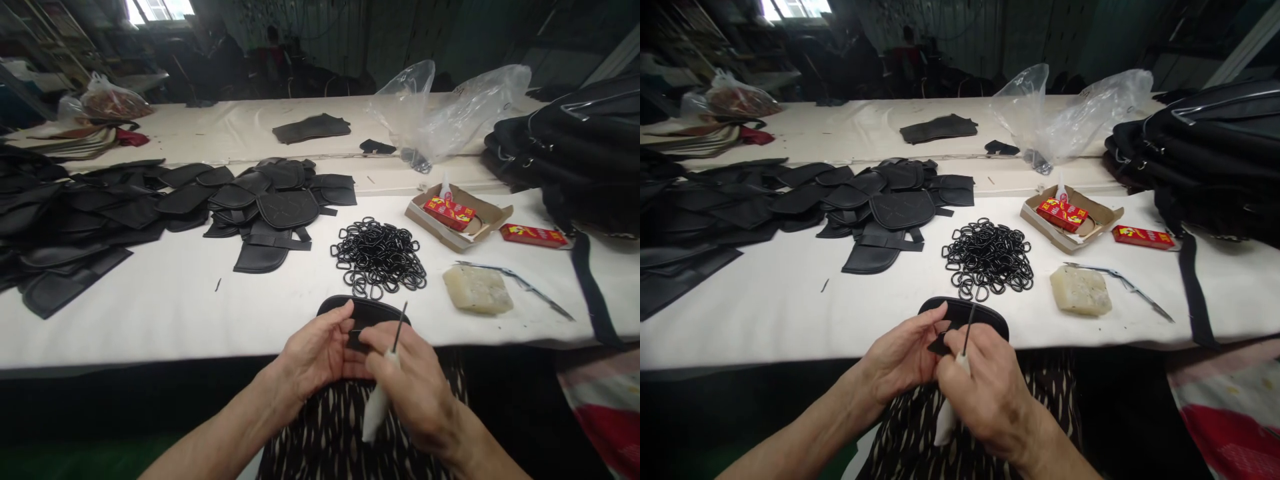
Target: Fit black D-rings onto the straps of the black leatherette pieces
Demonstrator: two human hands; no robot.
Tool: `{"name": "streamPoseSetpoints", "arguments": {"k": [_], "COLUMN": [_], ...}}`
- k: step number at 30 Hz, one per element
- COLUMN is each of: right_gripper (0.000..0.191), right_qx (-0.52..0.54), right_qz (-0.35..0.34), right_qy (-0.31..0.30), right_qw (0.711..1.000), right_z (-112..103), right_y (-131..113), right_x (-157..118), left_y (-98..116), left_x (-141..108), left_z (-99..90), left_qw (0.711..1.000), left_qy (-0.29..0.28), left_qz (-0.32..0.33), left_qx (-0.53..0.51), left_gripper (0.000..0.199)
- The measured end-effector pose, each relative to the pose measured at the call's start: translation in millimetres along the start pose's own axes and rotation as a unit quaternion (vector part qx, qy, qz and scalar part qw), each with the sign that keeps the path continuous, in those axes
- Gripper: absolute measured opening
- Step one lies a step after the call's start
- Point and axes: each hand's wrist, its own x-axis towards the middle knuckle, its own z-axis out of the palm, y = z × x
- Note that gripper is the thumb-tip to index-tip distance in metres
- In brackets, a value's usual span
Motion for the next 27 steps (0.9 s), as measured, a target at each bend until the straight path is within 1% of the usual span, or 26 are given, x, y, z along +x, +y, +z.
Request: {"name": "streamPoseSetpoints", "arguments": {"k": [1, 3, 5, 6, 8, 9, 10, 11, 12, 14, 15, 17, 19, 22, 27], "right_gripper": [0.020, 0.020, 0.021, 0.021, 0.022, 0.023, 0.023, 0.022, 0.020, 0.015, 0.012, 0.005, 0.006, 0.009, 0.010], "right_qx": [-0.034, -0.083, -0.105, -0.105, -0.074, -0.040, 0.004, 0.056, 0.107, 0.177, 0.184, 0.165, 0.143, 0.139, 0.141], "right_qz": [-0.049, -0.107, -0.127, -0.127, -0.102, -0.070, -0.020, 0.044, 0.118, 0.271, 0.335, 0.426, 0.475, 0.508, 0.520], "right_qy": [-0.008, -0.030, -0.059, -0.068, -0.063, -0.056, -0.043, -0.024, -0.002, 0.040, 0.052, 0.047, 0.031, 0.019, 0.022], "right_qw": [0.998, 0.990, 0.985, 0.984, 0.990, 0.995, 0.999, 0.997, 0.987, 0.945, 0.923, 0.888, 0.868, 0.850, 0.842], "right_z": [1.1, 3.9, 6.5, 7.5, 8.8, 9.3, 9.7, 10.1, 10.5, 11.2, 11.5, 12.2, 13.1, 15.3, 18.0], "right_y": [-3.9, -8.3, -8.9, -8.5, -7.6, -7.6, -8.2, -9.3, -10.9, -14.6, -16.3, -18.8, -19.9, -20.5, -22.0], "right_x": [-2.4, -7.8, -13.4, -16.0, -20.3, -21.9, -23.0, -23.7, -23.9, -23.1, -22.2, -20.1, -18.4, -18.6, -22.2], "left_y": [-1.5, -5.9, -11.3, -14.0, -19.0, -21.4, -23.9, -26.4, -29.0, -34.5, -37.3, -42.6, -47.4, -54.0, -63.3], "left_x": [0.6, 1.7, 2.9, 3.3, 3.2, 2.9, 2.3, 1.8, 1.4, 1.0, 1.1, 1.8, 2.8, 4.3, 5.9], "left_z": [1.9, 6.1, 9.4, 10.3, 10.5, 10.1, 9.5, 8.8, 8.2, 7.6, 7.4, 7.2, 6.6, 5.0, 2.5], "left_qw": [1.000, 0.995, 0.988, 0.986, 0.983, 0.980, 0.976, 0.972, 0.967, 0.960, 0.957, 0.954, 0.954, 0.953, 0.940], "left_qy": [0.029, 0.095, 0.143, 0.150, 0.140, 0.132, 0.125, 0.121, 0.118, 0.107, 0.096, 0.077, 0.068, 0.083, 0.173], "left_qz": [0.010, 0.029, 0.051, 0.069, 0.114, 0.141, 0.168, 0.190, 0.208, 0.238, 0.251, 0.266, 0.264, 0.262, 0.279], "left_qx": [-0.004, 0.007, 0.024, 0.031, 0.042, 0.048, 0.057, 0.069, 0.082, 0.103, 0.110, 0.118, 0.124, 0.126, 0.088], "left_gripper": [0.033, 0.023, 0.020, 0.019, 0.017, 0.016, 0.015, 0.015, 0.016, 0.019, 0.021, 0.024, 0.026, 0.027, 0.034]}}
